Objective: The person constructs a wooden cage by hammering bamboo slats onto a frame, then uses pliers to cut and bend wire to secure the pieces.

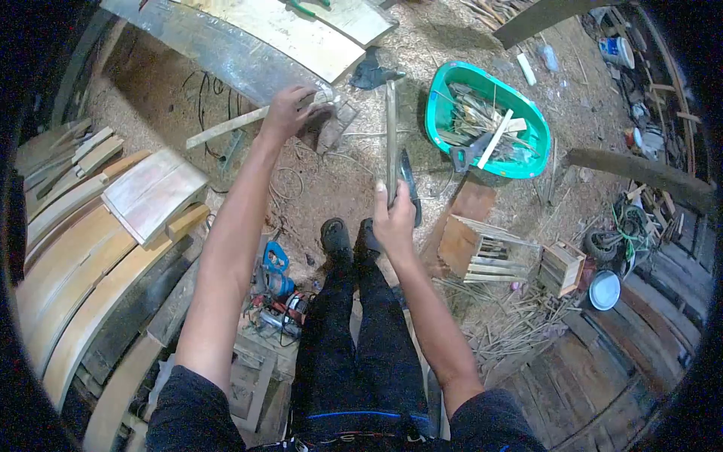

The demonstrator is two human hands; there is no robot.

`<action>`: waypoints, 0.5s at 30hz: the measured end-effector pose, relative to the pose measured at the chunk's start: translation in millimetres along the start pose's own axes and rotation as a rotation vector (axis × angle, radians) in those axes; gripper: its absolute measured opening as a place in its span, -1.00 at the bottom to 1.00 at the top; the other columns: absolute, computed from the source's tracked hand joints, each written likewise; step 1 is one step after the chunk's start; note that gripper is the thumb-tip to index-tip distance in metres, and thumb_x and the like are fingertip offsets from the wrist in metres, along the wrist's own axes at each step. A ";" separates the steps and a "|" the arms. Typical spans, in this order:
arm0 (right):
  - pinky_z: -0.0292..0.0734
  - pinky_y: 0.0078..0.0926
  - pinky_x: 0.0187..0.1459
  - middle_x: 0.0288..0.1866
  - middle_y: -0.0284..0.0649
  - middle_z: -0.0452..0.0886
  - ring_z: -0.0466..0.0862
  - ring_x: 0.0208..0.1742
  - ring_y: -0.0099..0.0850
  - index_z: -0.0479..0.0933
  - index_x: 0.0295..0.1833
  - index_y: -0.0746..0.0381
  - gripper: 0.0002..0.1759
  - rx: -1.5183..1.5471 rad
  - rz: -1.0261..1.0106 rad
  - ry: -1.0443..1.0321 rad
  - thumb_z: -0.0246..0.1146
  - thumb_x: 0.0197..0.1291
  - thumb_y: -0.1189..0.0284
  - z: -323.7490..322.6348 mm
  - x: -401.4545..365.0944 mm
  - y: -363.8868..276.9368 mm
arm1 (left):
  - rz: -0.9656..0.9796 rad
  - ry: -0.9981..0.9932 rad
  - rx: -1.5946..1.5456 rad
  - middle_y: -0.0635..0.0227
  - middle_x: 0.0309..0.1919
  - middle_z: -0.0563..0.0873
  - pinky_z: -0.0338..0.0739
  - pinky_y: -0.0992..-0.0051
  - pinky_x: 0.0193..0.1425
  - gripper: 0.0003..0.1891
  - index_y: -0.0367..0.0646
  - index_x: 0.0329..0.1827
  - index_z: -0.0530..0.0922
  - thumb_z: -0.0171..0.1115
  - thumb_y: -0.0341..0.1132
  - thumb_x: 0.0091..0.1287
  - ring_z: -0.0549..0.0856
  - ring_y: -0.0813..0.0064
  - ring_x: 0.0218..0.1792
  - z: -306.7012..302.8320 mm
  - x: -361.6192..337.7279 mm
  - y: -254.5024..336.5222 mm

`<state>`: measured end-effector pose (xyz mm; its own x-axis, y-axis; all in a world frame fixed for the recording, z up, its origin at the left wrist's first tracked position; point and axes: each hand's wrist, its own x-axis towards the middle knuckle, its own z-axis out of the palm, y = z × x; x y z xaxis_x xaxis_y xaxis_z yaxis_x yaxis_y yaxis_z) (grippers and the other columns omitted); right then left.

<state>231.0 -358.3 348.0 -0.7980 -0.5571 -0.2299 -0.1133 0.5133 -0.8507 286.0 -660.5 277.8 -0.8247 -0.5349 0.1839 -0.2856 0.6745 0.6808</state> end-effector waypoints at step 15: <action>0.55 -0.61 -0.19 -0.29 -0.35 0.62 0.58 -0.33 -0.63 0.49 -0.14 0.27 -0.76 0.744 0.298 -0.097 0.44 0.22 0.46 -91.4 64.4 5.4 | 0.665 -0.550 -0.066 0.19 -0.06 0.68 0.51 0.23 0.14 -0.66 -0.17 0.10 0.64 0.32 -0.28 0.29 0.65 0.13 0.01 22.9 32.1 179.3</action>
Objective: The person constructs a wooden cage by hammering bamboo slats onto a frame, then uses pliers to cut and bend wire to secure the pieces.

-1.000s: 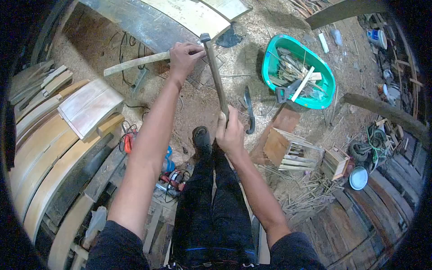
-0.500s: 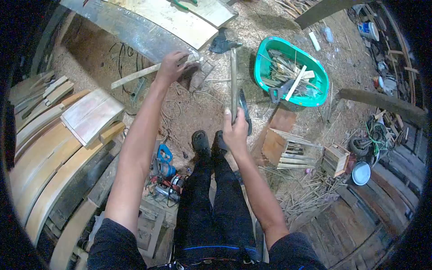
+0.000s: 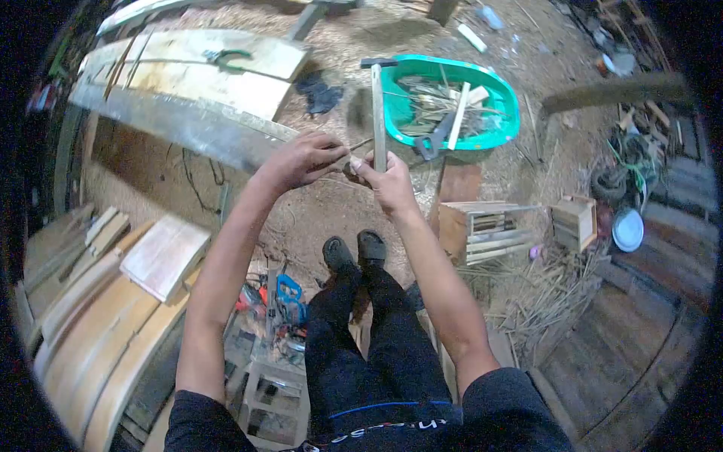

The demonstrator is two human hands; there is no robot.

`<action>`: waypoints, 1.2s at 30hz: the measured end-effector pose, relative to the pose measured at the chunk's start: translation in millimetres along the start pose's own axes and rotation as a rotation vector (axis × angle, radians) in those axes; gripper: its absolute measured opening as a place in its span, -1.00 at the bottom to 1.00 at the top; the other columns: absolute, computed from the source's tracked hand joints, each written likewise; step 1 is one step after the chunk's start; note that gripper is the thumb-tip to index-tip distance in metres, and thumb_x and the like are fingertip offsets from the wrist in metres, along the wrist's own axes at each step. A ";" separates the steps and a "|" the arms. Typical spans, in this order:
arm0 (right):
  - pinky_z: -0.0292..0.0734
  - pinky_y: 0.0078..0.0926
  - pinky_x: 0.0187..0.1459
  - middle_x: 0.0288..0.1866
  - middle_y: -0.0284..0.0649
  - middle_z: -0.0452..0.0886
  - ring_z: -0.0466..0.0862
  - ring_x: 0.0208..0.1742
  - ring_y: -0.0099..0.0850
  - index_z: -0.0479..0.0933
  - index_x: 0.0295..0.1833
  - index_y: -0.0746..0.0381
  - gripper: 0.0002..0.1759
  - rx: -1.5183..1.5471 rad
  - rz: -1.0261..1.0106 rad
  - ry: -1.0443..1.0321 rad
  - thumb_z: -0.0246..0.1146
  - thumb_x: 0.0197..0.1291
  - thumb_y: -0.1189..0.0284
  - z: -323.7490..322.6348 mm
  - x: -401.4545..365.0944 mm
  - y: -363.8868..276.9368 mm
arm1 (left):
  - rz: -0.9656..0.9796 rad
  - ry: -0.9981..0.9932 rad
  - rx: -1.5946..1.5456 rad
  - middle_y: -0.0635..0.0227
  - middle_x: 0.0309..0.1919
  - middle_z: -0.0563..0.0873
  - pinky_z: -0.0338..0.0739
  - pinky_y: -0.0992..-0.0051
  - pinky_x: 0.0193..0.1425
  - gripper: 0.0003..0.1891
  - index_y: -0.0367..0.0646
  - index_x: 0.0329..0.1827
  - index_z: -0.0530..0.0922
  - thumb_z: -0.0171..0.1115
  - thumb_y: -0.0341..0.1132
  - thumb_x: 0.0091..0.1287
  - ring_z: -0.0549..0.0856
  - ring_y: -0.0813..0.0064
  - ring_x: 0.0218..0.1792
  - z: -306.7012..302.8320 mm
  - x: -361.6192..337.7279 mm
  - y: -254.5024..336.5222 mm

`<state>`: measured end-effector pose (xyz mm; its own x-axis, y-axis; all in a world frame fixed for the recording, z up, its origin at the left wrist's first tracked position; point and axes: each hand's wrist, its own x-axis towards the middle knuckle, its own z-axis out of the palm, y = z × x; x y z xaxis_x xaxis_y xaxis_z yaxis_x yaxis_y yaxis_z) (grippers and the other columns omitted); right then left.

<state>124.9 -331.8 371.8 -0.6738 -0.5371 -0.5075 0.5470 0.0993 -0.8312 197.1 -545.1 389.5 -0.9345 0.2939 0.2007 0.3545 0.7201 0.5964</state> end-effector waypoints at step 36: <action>0.52 -0.47 -0.22 -0.19 -0.30 0.68 0.62 -0.30 -0.51 0.62 -0.07 0.26 -0.75 0.211 -0.219 1.351 0.36 0.28 0.32 -317.4 -125.3 247.5 | -0.468 -0.994 -0.920 0.38 -0.29 0.74 0.53 0.52 -0.13 -0.65 -0.39 0.06 0.68 0.42 -0.34 0.29 0.64 0.59 -0.28 455.5 249.3 126.3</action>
<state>187.1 26.0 157.6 -0.6422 0.7066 -0.2971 0.3510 -0.0736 -0.9335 22.9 -94.5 160.9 -0.4123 0.7345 -0.5390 -0.4790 0.3285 0.8140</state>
